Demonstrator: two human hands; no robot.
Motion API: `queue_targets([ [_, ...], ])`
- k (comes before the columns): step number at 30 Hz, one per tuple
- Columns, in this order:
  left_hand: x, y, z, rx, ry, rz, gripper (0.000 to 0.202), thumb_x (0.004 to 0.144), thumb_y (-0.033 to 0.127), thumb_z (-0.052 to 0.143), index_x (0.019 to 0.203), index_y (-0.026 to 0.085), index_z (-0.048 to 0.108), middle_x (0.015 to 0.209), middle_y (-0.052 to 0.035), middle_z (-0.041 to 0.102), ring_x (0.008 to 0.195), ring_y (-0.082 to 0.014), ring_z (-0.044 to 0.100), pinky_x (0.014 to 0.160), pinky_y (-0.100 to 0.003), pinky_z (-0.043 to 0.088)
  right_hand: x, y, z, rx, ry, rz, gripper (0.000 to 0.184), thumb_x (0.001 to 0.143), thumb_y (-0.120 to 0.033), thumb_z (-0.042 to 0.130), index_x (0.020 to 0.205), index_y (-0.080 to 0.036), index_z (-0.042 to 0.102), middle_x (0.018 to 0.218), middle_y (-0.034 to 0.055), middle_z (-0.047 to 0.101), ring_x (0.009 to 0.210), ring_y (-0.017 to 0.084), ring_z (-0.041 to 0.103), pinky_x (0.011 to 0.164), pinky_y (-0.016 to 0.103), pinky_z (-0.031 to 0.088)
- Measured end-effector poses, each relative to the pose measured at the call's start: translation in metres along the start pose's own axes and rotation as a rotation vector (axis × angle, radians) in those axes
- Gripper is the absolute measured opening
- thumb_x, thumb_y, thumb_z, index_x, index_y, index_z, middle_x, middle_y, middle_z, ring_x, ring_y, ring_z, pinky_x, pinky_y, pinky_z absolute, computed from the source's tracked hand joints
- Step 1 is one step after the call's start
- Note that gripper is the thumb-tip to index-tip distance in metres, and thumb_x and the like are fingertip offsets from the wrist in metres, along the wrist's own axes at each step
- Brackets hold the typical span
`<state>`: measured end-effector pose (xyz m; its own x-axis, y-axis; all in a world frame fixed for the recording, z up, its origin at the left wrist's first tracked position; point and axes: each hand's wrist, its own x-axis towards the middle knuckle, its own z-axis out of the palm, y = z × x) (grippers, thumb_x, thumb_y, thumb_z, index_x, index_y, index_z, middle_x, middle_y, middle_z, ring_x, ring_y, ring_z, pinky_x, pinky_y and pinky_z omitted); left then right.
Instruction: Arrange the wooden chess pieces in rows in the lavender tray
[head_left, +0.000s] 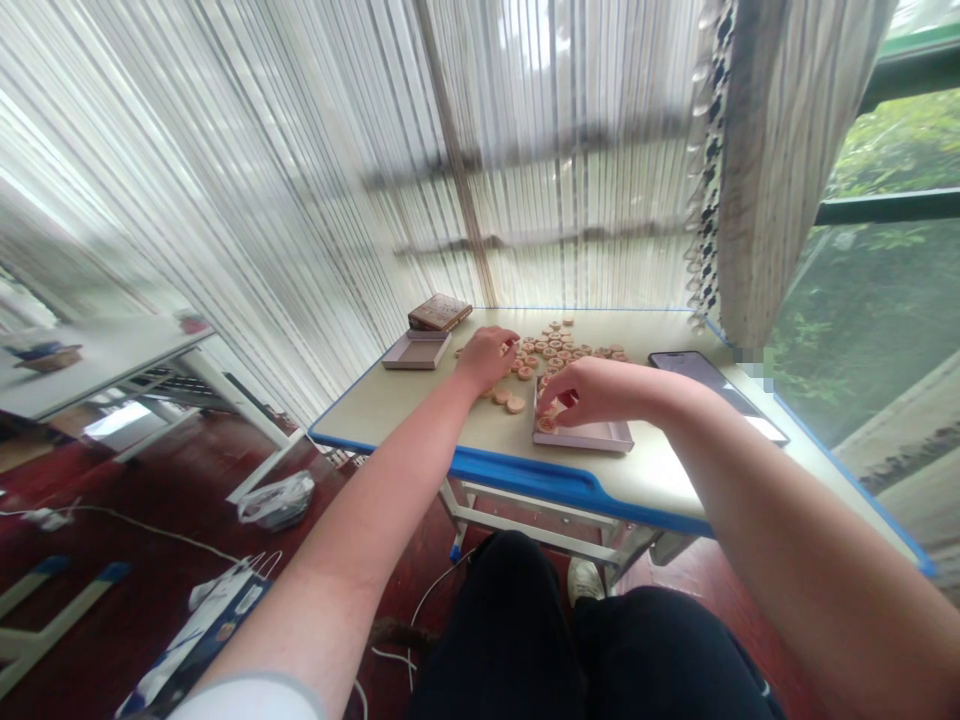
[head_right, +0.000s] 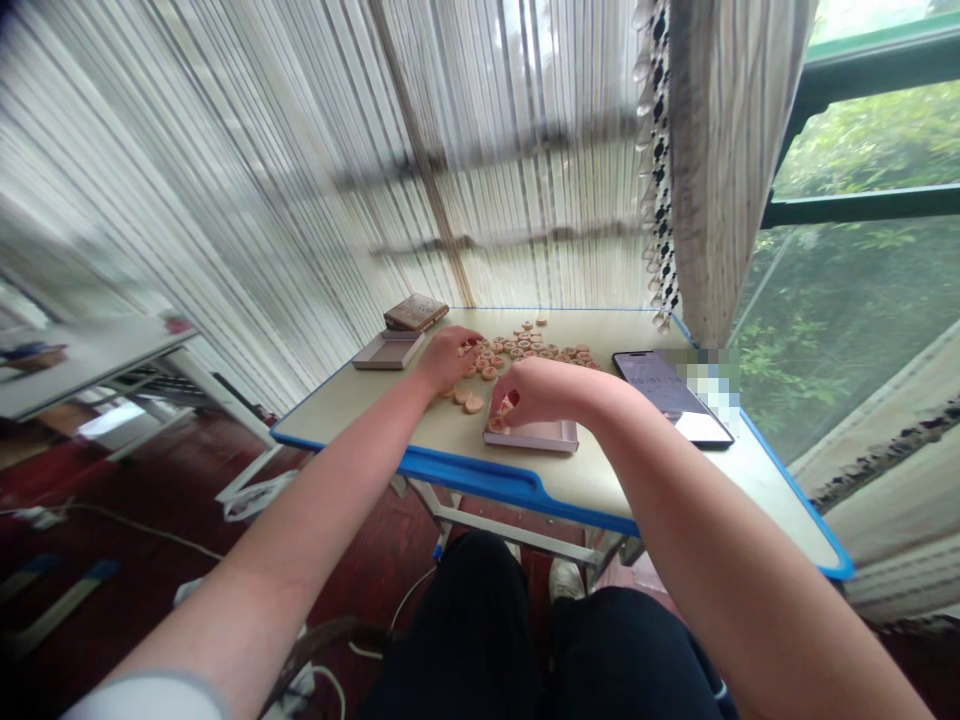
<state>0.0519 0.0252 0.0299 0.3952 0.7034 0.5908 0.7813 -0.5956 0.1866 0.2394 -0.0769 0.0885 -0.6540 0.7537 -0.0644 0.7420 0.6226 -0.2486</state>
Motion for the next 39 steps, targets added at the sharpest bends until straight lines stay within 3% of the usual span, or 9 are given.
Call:
queue_targets([
  [9,0.0,0.001,0.0,0.014,-0.037,-0.015,0.022,0.08,0.024,0.05,0.094,0.019,0.066,0.091,-0.005,0.065,0.09,-0.0177,0.056,0.087,-0.03,0.042,0.004,0.006,0.004,-0.004,-0.015,-0.016,0.021,0.068,-0.033,0.061,0.084,-0.025,0.072,0.07,-0.0004,0.062,0.057,0.011,0.051,0.053,0.024,0.035],
  [13,0.001,-0.002,0.004,0.048,-0.093,-0.027,0.027,0.081,0.022,0.046,0.099,0.019,0.066,0.098,-0.0058,0.065,0.097,-0.0187,0.055,0.09,-0.031,0.041,0.004,0.009,0.0,0.02,0.025,0.026,0.026,0.069,-0.038,0.059,0.089,-0.026,0.071,0.074,0.0004,0.063,0.06,0.012,0.052,0.054,0.024,0.036],
  [19,0.005,-0.004,0.013,-0.006,-0.29,0.042,0.038,0.084,0.022,0.037,0.114,0.022,0.06,0.122,-0.0023,0.057,0.116,-0.0171,0.047,0.102,-0.031,0.033,0.014,0.037,0.0,-0.098,0.368,0.442,0.033,0.073,-0.038,0.051,0.102,-0.029,0.066,0.091,0.0047,0.066,0.071,0.018,0.057,0.055,0.027,0.037],
  [23,0.006,0.003,0.011,-0.03,-0.368,0.083,0.034,0.084,0.025,0.039,0.106,0.026,0.064,0.118,0.0014,0.06,0.116,-0.0156,0.049,0.1,-0.028,0.035,0.022,0.057,0.01,-0.137,0.417,0.55,0.037,0.073,-0.036,0.051,0.108,-0.029,0.062,0.099,0.0061,0.065,0.08,0.022,0.058,0.059,0.028,0.04],
  [30,0.004,0.005,0.009,0.002,-0.323,0.087,0.028,0.082,0.031,0.045,0.096,0.022,0.068,0.101,-0.0052,0.067,0.099,-0.0192,0.058,0.088,-0.03,0.043,0.029,0.06,0.018,-0.118,0.359,0.567,0.038,0.075,-0.036,0.049,0.11,-0.027,0.06,0.105,0.0084,0.064,0.089,0.025,0.058,0.068,0.032,0.043],
  [34,0.005,0.001,0.014,-0.003,-0.286,0.033,0.033,0.083,0.022,0.04,0.107,0.021,0.063,0.11,-0.0052,0.064,0.105,-0.0187,0.055,0.093,-0.031,0.041,0.031,0.068,0.02,-0.079,0.426,0.583,0.036,0.075,-0.03,0.048,0.109,-0.026,0.061,0.11,0.0077,0.061,0.094,0.024,0.055,0.073,0.033,0.044],
  [39,0.006,-0.005,0.016,0.011,-0.273,-0.09,0.04,0.077,0.011,0.04,0.111,0.021,0.061,0.114,-0.0067,0.061,0.105,-0.0198,0.055,0.093,-0.033,0.041,0.035,0.084,0.028,-0.097,0.498,0.506,0.055,0.074,-0.028,0.049,0.129,-0.025,0.046,0.126,0.0077,0.052,0.106,0.029,0.045,0.084,0.036,0.041],
])
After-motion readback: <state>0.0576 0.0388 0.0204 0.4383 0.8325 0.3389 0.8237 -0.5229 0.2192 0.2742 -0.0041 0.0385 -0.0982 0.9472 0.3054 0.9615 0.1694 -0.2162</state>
